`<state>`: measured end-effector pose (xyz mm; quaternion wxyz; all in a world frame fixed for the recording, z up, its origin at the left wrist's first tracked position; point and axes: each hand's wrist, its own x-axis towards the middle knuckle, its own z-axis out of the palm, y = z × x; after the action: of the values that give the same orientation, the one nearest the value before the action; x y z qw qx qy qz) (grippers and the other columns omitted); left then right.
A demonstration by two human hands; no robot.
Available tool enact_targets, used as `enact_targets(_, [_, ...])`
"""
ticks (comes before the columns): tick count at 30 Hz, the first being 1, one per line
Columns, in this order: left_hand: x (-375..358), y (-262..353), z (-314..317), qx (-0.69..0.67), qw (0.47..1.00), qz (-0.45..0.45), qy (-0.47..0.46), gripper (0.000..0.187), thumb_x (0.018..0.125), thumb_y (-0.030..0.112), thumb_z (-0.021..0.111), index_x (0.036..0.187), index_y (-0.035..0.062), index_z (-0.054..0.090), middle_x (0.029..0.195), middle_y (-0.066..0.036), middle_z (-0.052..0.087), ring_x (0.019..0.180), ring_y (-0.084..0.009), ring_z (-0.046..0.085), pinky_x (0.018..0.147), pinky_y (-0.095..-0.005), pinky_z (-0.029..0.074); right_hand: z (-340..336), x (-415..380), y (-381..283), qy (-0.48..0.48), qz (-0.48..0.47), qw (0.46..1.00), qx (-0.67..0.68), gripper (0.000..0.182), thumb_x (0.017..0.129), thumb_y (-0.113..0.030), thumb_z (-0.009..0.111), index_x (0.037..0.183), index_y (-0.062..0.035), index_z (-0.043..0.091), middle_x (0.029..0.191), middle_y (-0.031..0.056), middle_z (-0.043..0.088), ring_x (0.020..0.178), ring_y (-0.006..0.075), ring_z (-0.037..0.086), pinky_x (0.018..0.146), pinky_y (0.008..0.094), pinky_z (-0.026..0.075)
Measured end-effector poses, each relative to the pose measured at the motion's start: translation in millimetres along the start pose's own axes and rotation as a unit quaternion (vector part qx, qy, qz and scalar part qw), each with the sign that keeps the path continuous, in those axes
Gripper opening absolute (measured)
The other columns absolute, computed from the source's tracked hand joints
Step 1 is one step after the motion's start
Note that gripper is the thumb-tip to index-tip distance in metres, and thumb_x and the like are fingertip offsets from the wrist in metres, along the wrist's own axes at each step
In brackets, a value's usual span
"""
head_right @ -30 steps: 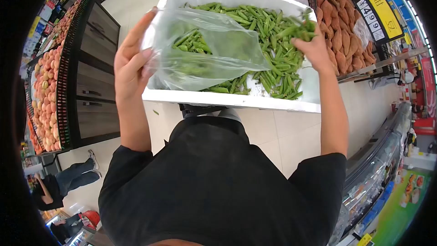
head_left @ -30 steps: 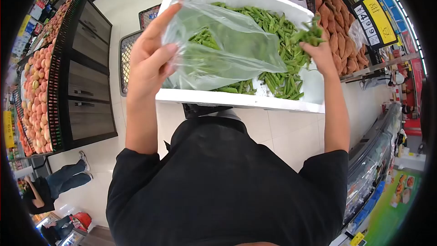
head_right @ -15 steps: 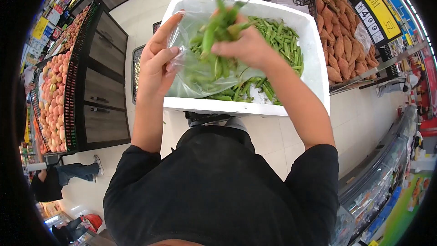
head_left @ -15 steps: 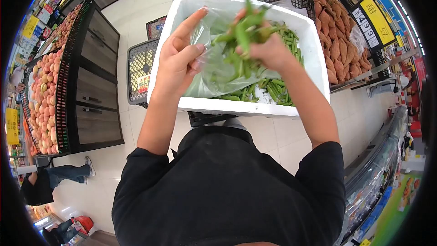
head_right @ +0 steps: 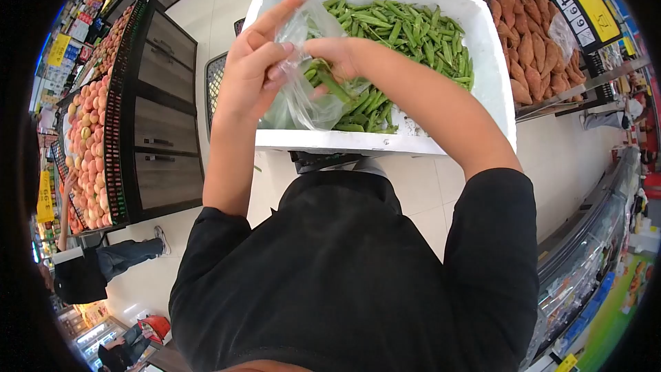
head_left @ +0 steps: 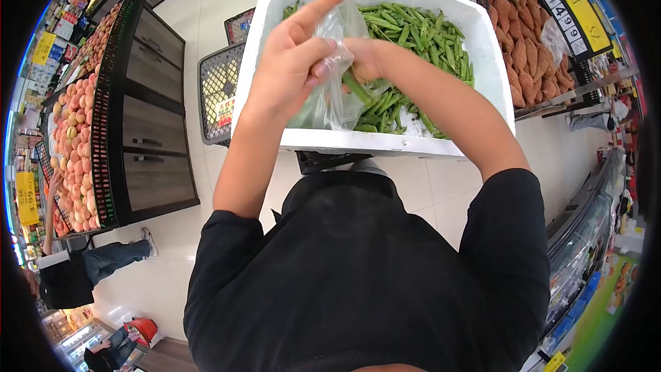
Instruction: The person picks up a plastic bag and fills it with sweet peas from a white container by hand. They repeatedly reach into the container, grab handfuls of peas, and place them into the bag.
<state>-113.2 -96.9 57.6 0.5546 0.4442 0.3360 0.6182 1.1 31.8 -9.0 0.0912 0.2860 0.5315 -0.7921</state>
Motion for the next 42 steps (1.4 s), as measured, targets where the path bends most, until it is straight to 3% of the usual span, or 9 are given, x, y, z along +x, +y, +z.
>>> enact_targets(3, [2, 8, -11, -0.021, 0.999, 0.018, 0.028, 0.059, 0.077, -0.006, 0.047, 0.135, -0.0082, 0.042, 0.142, -0.012, 0.044, 0.049, -0.0002, 0.036, 0.044, -0.0149, 0.033, 13, -9, -18, 0.067, -0.015, 0.998, -0.009, 0.055, 0.087, -0.039, 0.059, 0.13, -0.0061, 0.047, 0.124, 0.0151, 0.053, 0.113, 0.0282, 0.055, 0.074, 0.04, 0.06])
enact_targets(4, [3, 9, -18, -0.038, 0.998, 0.039, 0.02, 0.056, 0.079, -0.006, 0.049, 0.135, -0.0071, 0.043, 0.117, -0.008, 0.055, 0.051, -0.0021, 0.038, 0.043, -0.0183, 0.031, 16, -17, -28, 0.033, -0.015, 0.997, -0.07, 0.067, 0.087, -0.04, 0.059, 0.139, -0.0049, 0.036, 0.137, 0.0181, 0.04, 0.123, 0.0354, 0.045, 0.083, 0.0442, 0.058])
enact_targets(8, [4, 15, -28, -0.041, 0.996, 0.079, 0.027, 0.056, 0.078, -0.007, 0.048, 0.134, -0.0072, 0.043, 0.137, -0.013, 0.045, 0.051, -0.0013, 0.038, 0.043, -0.018, 0.031, 28, -34, -41, 0.198, -0.025, 0.932, -0.304, 0.062, 0.088, -0.038, 0.059, 0.136, -0.0044, 0.04, 0.138, 0.0197, 0.041, 0.119, 0.0347, 0.05, 0.088, 0.0427, 0.054])
enact_targets(11, [3, 14, -37, -0.058, 0.995, 0.079, 0.019, 0.057, 0.078, -0.007, 0.047, 0.135, -0.0073, 0.043, 0.14, -0.013, 0.044, 0.051, -0.0001, 0.038, 0.043, -0.0164, 0.031, 14, -52, -35, 0.199, -0.067, 0.933, -0.293, 0.054, 0.088, -0.041, 0.059, 0.128, -0.0051, 0.051, 0.126, 0.0118, 0.055, 0.119, 0.023, 0.05, 0.089, 0.0401, 0.05])
enact_targets(13, [1, 11, -41, -0.066, 0.994, 0.079, 0.021, 0.057, 0.078, -0.008, 0.046, 0.135, -0.0073, 0.043, 0.141, -0.013, 0.043, 0.051, 0.0004, 0.038, 0.043, -0.0156, 0.032, -5, -54, -17, 0.233, -0.243, 0.879, -0.337, 0.044, 0.091, -0.034, 0.057, 0.123, -0.0037, 0.056, 0.119, 0.0109, 0.061, 0.108, 0.0215, 0.057, 0.085, 0.0361, 0.048])
enact_targets(20, [-4, 3, -50, -0.069, 0.994, 0.075, 0.033, 0.059, 0.077, -0.008, 0.044, 0.136, -0.0071, 0.042, 0.143, -0.014, 0.043, 0.051, 0.0004, 0.039, 0.043, -0.015, 0.034, 23, -124, 2, 0.238, -0.137, 0.818, -0.505, 0.032, 0.091, -0.028, 0.058, 0.11, -0.0018, 0.062, 0.098, 0.0156, 0.068, 0.088, 0.0257, 0.065, 0.075, 0.0358, 0.05])
enact_targets(26, [1, 2, -48, -0.038, 0.994, 0.08, 0.065, 0.058, 0.079, -0.007, 0.044, 0.137, -0.0074, 0.04, 0.144, -0.015, 0.041, 0.049, -0.0005, 0.038, 0.044, -0.0155, 0.034, 15, -161, 18, 0.243, -0.161, 0.656, -0.697, 0.016, 0.084, -0.016, 0.064, 0.097, -0.0071, 0.067, 0.077, 0.0122, 0.065, 0.074, 0.0314, 0.062, 0.066, 0.0389, 0.048])
enact_targets(31, [16, 37, -33, -0.064, 0.974, 0.214, 0.029, 0.061, 0.077, -0.008, 0.038, 0.138, -0.0109, 0.034, 0.144, -0.019, 0.038, 0.051, 0.0034, 0.039, 0.042, -0.0092, 0.034, 16, -177, -17, 0.423, -0.425, 0.416, -0.684, 0.004, 0.08, -0.009, 0.067, 0.083, -0.0102, 0.067, 0.07, 0.0064, 0.062, 0.067, 0.0255, 0.061, 0.064, 0.0354, 0.048])
enact_targets(42, [-29, 20, -56, -0.016, 0.982, 0.179, 0.055, 0.061, 0.077, -0.011, 0.04, 0.137, -0.0128, 0.034, 0.147, -0.021, 0.034, 0.051, 0.0008, 0.04, 0.045, -0.0123, 0.034, -36, -189, 33, 0.445, -0.454, 0.539, -0.552, 0.016, 0.091, -0.012, 0.058, 0.091, 0.0017, 0.067, 0.088, 0.0111, 0.066, 0.088, 0.0218, 0.062, 0.081, 0.0319, 0.048])
